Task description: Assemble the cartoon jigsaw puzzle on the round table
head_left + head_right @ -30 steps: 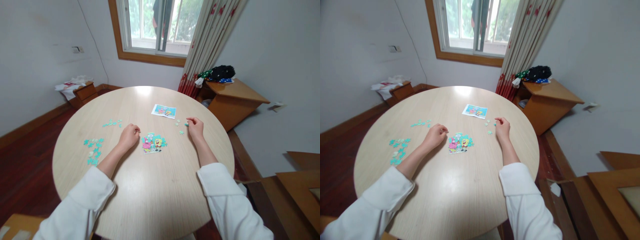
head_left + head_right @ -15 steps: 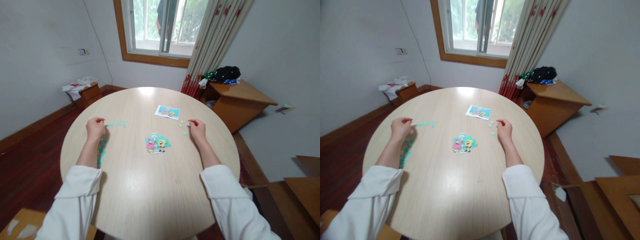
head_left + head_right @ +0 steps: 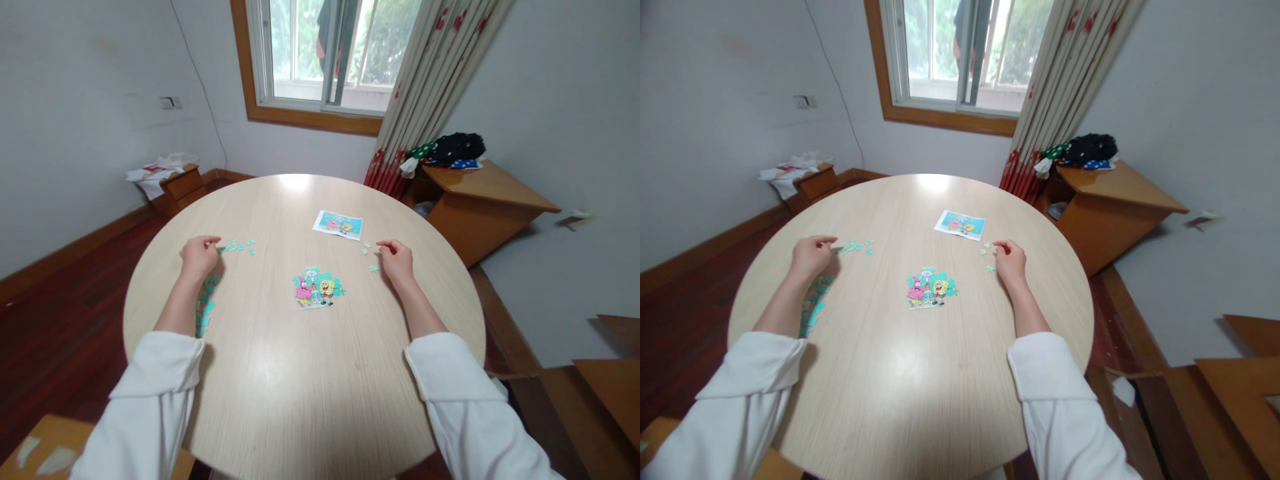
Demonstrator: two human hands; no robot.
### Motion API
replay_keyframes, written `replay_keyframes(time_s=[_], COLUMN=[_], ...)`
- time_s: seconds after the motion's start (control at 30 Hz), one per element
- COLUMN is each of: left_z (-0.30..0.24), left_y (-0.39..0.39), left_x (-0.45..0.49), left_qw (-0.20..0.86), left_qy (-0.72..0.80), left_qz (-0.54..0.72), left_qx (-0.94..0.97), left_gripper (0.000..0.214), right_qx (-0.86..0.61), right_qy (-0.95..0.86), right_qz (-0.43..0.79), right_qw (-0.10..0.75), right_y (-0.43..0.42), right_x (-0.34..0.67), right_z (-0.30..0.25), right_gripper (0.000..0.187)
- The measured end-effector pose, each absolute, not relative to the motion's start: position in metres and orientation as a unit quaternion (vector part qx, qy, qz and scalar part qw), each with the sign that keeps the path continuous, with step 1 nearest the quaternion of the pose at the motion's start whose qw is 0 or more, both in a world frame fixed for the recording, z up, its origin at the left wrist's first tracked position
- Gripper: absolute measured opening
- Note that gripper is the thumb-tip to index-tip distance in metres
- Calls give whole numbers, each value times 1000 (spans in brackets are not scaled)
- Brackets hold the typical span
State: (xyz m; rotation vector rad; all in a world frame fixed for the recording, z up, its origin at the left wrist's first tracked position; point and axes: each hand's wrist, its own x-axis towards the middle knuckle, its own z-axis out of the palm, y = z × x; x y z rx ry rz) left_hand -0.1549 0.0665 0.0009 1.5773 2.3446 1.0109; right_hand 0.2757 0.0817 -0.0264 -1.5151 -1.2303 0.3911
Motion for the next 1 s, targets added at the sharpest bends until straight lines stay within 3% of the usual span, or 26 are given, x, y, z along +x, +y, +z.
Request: replay_keyframes(time_s=[0.33,1.0], left_z=[-9,-5], left_y=[67,69], left_x=[-114,-115], left_qw=[33,8], left_qy=[721,740], left_qz=[165,162], left_qx=[673,653], left_gripper=[39,28], right_qx=[-647,-643], right_qy=[-510,-530], right_qz=[176,177], right_qw=[538,524], right_y=[77,79], right_x=[269,269], right_z=[-19,-22], right_gripper=[18,23])
